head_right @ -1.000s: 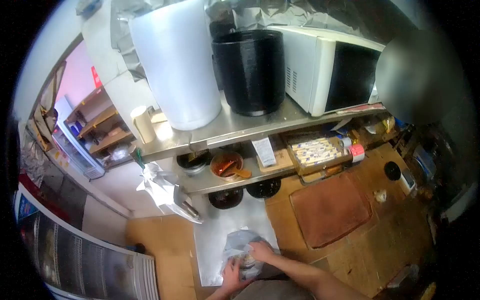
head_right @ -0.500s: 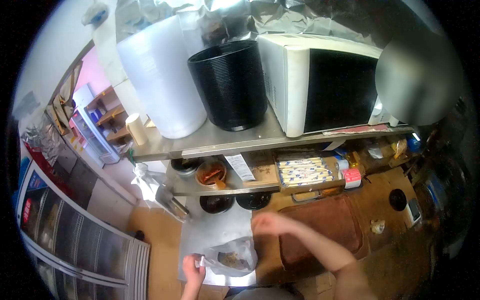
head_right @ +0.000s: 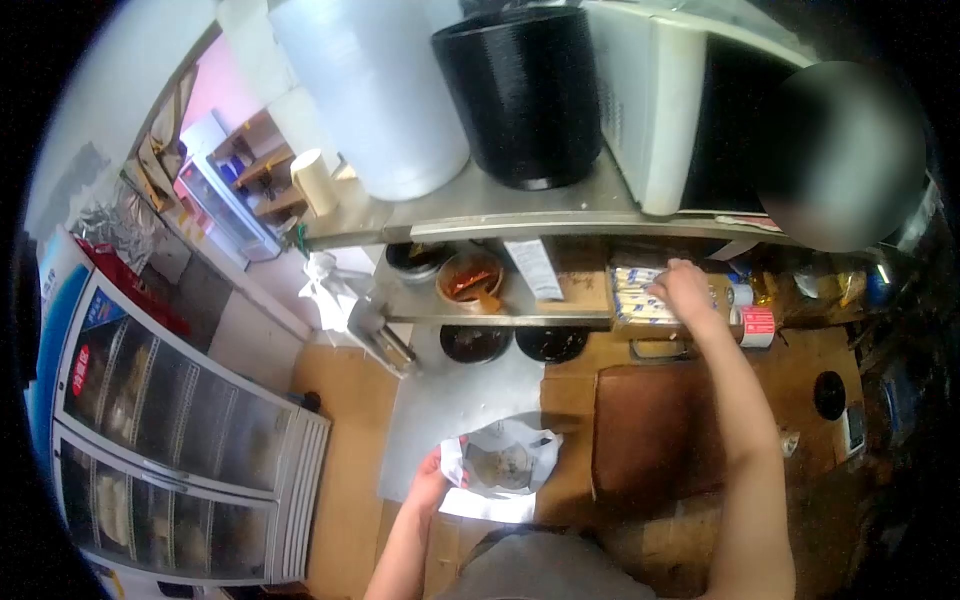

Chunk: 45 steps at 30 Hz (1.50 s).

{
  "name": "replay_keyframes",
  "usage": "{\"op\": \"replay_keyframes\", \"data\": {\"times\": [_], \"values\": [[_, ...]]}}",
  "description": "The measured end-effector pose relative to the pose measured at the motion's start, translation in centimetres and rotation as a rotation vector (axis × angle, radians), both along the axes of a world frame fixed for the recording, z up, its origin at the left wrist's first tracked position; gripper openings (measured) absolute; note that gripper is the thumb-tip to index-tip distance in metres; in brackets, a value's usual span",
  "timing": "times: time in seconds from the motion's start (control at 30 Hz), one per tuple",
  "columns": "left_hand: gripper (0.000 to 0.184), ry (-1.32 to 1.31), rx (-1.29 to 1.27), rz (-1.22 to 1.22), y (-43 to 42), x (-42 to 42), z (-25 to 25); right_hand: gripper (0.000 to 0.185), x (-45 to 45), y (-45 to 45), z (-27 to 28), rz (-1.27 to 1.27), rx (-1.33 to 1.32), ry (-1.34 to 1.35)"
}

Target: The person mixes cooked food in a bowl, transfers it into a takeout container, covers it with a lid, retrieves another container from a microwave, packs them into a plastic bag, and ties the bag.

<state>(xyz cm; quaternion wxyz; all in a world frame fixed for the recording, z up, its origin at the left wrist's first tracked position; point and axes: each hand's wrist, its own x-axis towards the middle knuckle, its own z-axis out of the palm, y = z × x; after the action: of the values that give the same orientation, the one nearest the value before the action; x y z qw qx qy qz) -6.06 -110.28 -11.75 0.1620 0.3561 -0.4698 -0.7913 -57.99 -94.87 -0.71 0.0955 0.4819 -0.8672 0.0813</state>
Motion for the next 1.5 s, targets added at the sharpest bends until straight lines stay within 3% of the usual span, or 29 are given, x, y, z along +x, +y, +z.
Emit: {"op": "replay_keyframes", "data": {"times": [0.23,0.3,0.37,0.47,0.57,0.6,0.63,0.7,0.73,0.8,0.83,0.9,0.97,1.0,1.03,1.07,1.1,1.17,1.23,1.37,1.47,1.5], "values": [[0.056,0.025,0.095,0.034,-0.4,4.6,-1.6,0.017,3.1,0.1,2.1,-0.03,-0.028,0.108],[0.057,-0.028,0.134,0.113,-0.6,5.0,-1.5,0.012,7.7,0.1,4.0,0.091,-0.334,0.274],[0.057,0.025,0.162,0.14,-0.9,5.0,-2.1,0.007,15.8,-0.1,4.4,0.2,-0.634,0.104],[0.057,0.115,0.193,0.136,-0.7,5.7,-3.2,0.008,28.9,-1.3,0.5,0.36,-0.602,-0.804],[0.057,0.216,0.169,0.054,-0.8,5.3,-3.9,0.025,36.6,-7.3,-5.4,0.573,0.406,-0.459],[0.055,0.15,0.125,0.053,-0.7,5.0,-3.2,0.028,37.5,-7.7,-12.6,0.584,0.402,-0.294],[0.054,0.097,0.075,0.041,-0.8,4.4,-2.5,0.027,38.1,-8.3,-14.7,0.472,0.638,-0.329],[0.051,0.078,-0.004,-0.049,-1.5,4.5,-3.0,0.029,37.6,-7.8,-16.0,0.592,0.329,-0.346],[0.049,0.117,-0.027,-0.055,-1.8,4.2,-2.3,0.026,36.9,-7.8,-13.1,0.593,0.375,-0.366],[0.049,0.164,-0.015,-0.164,-3.6,5.2,-4.3,0.023,33.7,-5.8,-6.7,0.576,0.11,-0.341],[0.05,0.047,-0.134,-0.206,-4.6,6.1,-5.0,0.027,31.0,-4.3,-4.9,0.527,-0.031,-0.318],[0.055,-0.191,-0.384,-0.253,-5.6,6.8,-4.9,0.023,24.2,-2.2,6.7,0.029,0.15,-0.091],[0.05,-0.223,-0.557,-0.187,-4.9,6.0,0.6,0.017,14.0,3.5,9.0,-0.225,-0.722,0.014],[0.047,-0.272,-0.722,-0.093,-4.4,5.3,3.8,0.023,9.9,6.7,12.9,-0.306,-0.81,0.112],[0.043,-0.319,-0.881,0.012,-4.0,4.5,5.4,0.029,5.6,9.9,14.8,-0.485,-0.776,0.144],[0.043,-0.302,-0.892,0.022,-3.8,3.7,5.6,0.034,2.1,12.1,16.9,-0.626,-0.793,0.249],[0.038,-0.288,-0.895,0.123,-3.7,3.1,5.5,0.042,0.4,13.7,19.5,-0.727,-0.786,0.174],[0.034,-0.278,-0.896,0.236,-1.6,1.3,5.9,0.048,-3.9,15.8,22.0,-0.771,-0.703,0.193],[0.026,-0.051,-0.974,0.277,1.9,-1.4,7.2,0.047,-6.0,16.7,24.3,-0.819,-0.476,0.125],[0.021,0.078,-1.021,0.07,11.6,-9.8,10.8,0.047,-8.4,16.6,25.4,-0.817,-0.332,0.093],[0.02,0.129,-1.005,-0.013,17.3,-14.7,10.5,0.046,-9.6,18.0,24.7,-0.731,-0.316,0.15],[0.021,0.143,-1.05,-0.055,19.2,-15.5,14.4,0.046,-7.8,19.1,24.9,-0.694,-0.332,0.148]]}}
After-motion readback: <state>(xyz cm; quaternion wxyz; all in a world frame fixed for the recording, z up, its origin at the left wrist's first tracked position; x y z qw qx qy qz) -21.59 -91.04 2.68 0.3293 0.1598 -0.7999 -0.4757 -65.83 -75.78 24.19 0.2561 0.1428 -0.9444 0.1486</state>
